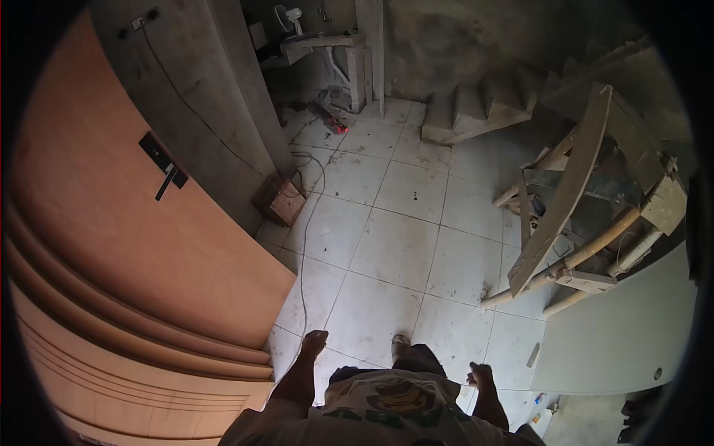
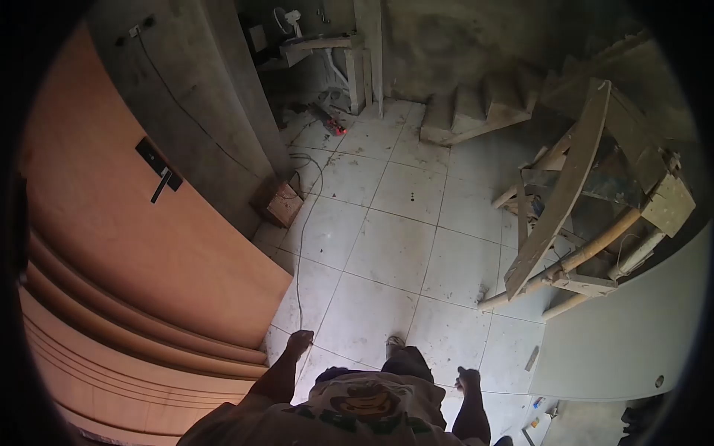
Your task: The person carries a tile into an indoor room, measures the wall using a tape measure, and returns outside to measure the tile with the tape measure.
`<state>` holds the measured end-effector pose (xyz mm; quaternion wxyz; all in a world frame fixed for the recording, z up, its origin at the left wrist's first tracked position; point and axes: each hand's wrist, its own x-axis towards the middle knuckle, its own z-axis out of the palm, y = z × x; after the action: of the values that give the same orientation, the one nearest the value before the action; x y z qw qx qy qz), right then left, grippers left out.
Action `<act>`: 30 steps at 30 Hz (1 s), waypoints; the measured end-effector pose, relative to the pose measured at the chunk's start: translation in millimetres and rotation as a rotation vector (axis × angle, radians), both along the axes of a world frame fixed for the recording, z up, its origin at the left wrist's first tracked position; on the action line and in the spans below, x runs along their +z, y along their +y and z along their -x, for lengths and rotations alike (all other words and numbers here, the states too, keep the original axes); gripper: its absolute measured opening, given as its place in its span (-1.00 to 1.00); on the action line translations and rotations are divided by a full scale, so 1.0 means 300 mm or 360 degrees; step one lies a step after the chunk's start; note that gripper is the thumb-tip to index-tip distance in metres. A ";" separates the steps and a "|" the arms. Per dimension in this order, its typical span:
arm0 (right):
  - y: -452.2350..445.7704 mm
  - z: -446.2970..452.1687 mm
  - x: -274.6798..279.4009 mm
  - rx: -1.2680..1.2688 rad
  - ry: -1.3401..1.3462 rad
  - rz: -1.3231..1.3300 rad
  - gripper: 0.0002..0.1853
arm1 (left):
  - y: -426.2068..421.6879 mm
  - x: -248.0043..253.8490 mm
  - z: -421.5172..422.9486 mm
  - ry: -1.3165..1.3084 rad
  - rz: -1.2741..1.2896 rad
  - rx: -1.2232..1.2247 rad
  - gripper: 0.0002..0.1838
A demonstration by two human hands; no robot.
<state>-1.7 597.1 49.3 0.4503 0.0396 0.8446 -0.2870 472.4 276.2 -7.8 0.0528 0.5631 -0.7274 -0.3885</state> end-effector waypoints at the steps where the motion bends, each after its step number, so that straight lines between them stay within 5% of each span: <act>1: -0.207 0.127 -0.003 0.0143 0.0035 0.0069 -0.70 | -0.019 0.033 0.014 0.0062 -0.0035 0.0055 -0.72; 3: -0.697 0.285 0.169 0.0394 0.0186 0.0279 -0.73 | -0.121 0.067 0.017 -0.0164 -0.0198 0.0249 -0.68; 6: -1.409 0.528 0.240 0.0793 0.0516 0.0761 -0.74 | -0.334 0.068 0.055 0.0143 -0.0804 0.1414 -0.79; 9: -1.978 0.657 0.257 0.1205 0.0862 0.1048 -0.72 | -0.553 0.012 0.143 -0.0105 -0.0965 0.1659 -0.76; 11: -2.252 0.715 0.194 0.1163 0.0952 0.1155 -0.74 | -0.776 -0.032 0.233 -0.0407 -0.1182 0.1629 -0.59; 12: -2.360 0.769 0.075 0.1247 0.0993 0.1272 -0.74 | -0.902 -0.302 0.195 -0.0189 -0.0881 0.1531 -0.59; 13: -2.400 0.783 0.077 0.1152 0.0712 0.1037 -0.74 | -1.075 -0.276 0.268 0.0029 -0.0599 0.1400 -0.58; 14: -2.440 0.795 0.085 0.1040 0.0445 0.0769 -0.73 | -1.296 -0.371 0.311 -0.0545 -0.0739 0.0523 -0.66; 15: -2.477 0.811 0.086 0.0937 0.0219 0.0496 -0.72 | -1.460 -0.218 0.407 -0.0083 -0.0617 0.0842 -0.74; 18: -2.488 0.954 -0.016 0.1039 -0.0015 -0.0103 -0.65 | -2.119 0.069 0.647 0.0229 0.0596 -0.0093 -0.77; 19: -2.513 0.965 0.009 0.0689 -0.0045 -0.0148 -0.68 | -2.303 0.296 0.818 0.0621 -0.0161 0.0829 -0.76; 21: -2.575 1.068 -0.068 0.0343 -0.0141 -0.0346 -0.72 | -2.648 0.446 0.978 0.0961 0.0220 0.0719 -0.68; 23: -2.821 1.210 -0.105 0.0152 -0.0355 -0.0520 -0.76 | -3.050 0.603 1.089 0.0778 0.0404 0.0436 -0.73; 26: -3.304 1.394 -0.284 0.0265 -0.0442 -0.0531 -0.68 | -3.246 0.492 1.151 0.0717 0.0423 0.0894 -0.77; 28: -3.672 1.521 -0.483 0.0500 -0.0439 -0.0296 -0.59 | -3.255 0.007 1.001 -0.0300 0.1024 0.0268 -0.78; 29: -3.963 1.482 -0.400 0.1043 0.0054 -0.0249 -0.58 | -3.277 0.120 1.011 -0.0502 0.0651 0.0036 -0.82; 30: -4.276 1.460 -0.257 0.1170 0.0191 -0.0161 -0.52 | -3.264 0.176 1.042 0.0339 0.0242 0.0859 -0.78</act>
<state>-439.6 -685.7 -27.9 0.4703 -0.2609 0.8405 -0.0659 159.8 -703.1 44.9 0.2722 0.6868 -0.5688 -0.3616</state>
